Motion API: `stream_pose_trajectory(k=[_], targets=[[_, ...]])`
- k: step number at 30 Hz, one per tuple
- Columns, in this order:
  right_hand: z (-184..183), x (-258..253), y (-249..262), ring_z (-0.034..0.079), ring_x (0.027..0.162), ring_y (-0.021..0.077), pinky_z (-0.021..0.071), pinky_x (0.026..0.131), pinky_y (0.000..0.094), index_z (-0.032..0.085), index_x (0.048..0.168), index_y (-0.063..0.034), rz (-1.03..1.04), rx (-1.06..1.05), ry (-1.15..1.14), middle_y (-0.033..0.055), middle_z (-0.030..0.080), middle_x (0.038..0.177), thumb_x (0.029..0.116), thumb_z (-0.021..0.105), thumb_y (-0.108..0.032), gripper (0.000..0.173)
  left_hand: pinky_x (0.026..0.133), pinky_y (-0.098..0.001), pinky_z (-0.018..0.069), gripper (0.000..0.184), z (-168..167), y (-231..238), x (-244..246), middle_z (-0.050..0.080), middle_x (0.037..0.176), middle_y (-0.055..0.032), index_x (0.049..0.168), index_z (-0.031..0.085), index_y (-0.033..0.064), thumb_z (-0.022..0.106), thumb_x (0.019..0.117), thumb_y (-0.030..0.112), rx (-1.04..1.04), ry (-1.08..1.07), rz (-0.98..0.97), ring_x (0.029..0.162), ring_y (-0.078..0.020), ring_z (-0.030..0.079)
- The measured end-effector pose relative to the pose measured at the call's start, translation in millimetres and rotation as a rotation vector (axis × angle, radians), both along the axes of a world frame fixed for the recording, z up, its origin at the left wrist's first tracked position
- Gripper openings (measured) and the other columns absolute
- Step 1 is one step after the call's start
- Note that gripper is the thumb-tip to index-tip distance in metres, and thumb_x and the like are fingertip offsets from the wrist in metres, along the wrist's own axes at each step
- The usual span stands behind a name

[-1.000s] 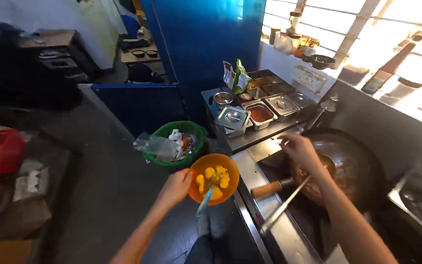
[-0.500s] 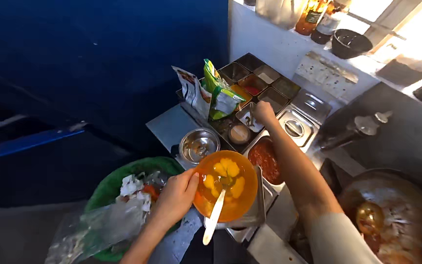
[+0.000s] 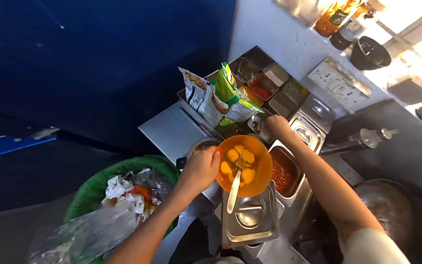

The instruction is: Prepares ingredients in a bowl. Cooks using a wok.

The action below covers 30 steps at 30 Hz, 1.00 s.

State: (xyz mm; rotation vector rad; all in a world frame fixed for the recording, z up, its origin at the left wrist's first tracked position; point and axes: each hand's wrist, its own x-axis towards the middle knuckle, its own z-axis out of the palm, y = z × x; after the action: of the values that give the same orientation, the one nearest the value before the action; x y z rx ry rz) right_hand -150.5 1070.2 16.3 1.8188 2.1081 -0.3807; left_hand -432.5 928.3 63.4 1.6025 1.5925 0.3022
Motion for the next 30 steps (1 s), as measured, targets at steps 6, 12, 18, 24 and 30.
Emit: stream_pose_trajectory(k=[6, 12, 18, 24, 30], targets=[[104, 4, -75, 0.071, 0.069, 0.0116, 0.0621, 0.071, 0.0394, 0.08, 0.096, -0.0125, -0.001, 0.123, 0.662, -0.0002, 0.076, 0.08, 0.0933, 0.074, -0.015, 0.007, 0.078, -0.0529, 0.0544, 0.034, 0, 27, 14, 0.067, 0.087, -0.0155, 0.109, 0.068, 0.0019, 0.041, 0.1112, 0.023, 0.006, -0.035, -0.044, 0.084, -0.0311, 0.068], [115, -25, -116, 0.071, 0.07, 0.0159, 0.0608, 0.069, 0.038, 0.078, 0.094, -0.0077, 0.209, 0.349, 0.56, 0.0043, 0.075, 0.083, 0.095, 0.068, -0.004, 0.011, 0.065, -0.051, 0.0518, 0.033, 4, 29, 29, 0.064, 0.076, -0.014, 0.102, 0.067, 0.0028, 0.042, 0.1113, 0.023, 0.067, -0.037, -0.052, 0.072, -0.0308, 0.065], [98, -28, -109, 0.07, 0.064, 0.0139, 0.0605, 0.064, 0.0353, 0.077, 0.093, -0.0047, 0.077, 0.379, 0.676, 0.0047, 0.073, 0.075, 0.098, 0.066, -0.01, 0.013, 0.072, -0.0518, 0.0524, 0.033, -2, 33, 33, 0.064, 0.081, -0.0141, 0.104, 0.067, 0.003, 0.041, 0.1115, 0.023, 0.023, -0.028, -0.055, 0.079, -0.0304, 0.065], [35, 1, -41, 0.072, 0.089, 0.0318, 0.0576, 0.082, 0.0542, 0.076, 0.101, -0.0011, -0.092, 0.464, 0.521, 0.0174, 0.074, 0.097, 0.0936, 0.066, -0.008, 0.014, 0.078, -0.0578, 0.0526, 0.035, -6, 22, 17, 0.067, 0.087, -0.0187, 0.107, 0.069, 0.0008, 0.042, 0.1113, 0.021, 0.08, -0.026, -0.003, 0.086, -0.0359, 0.067], [17, 5, -17, 0.068, 0.103, 0.0458, 0.0534, 0.086, 0.0655, 0.071, 0.106, 0.0015, -0.086, 0.185, 0.265, 0.026, 0.07, 0.107, 0.0898, 0.068, -0.004, 0.017, 0.077, -0.0609, 0.0519, 0.034, 5, -6, 8, 0.069, 0.088, -0.0207, 0.108, 0.071, 0.0002, 0.042, 0.1113, 0.019, 0.155, 0.017, 0.063, 0.085, -0.0384, 0.068]])
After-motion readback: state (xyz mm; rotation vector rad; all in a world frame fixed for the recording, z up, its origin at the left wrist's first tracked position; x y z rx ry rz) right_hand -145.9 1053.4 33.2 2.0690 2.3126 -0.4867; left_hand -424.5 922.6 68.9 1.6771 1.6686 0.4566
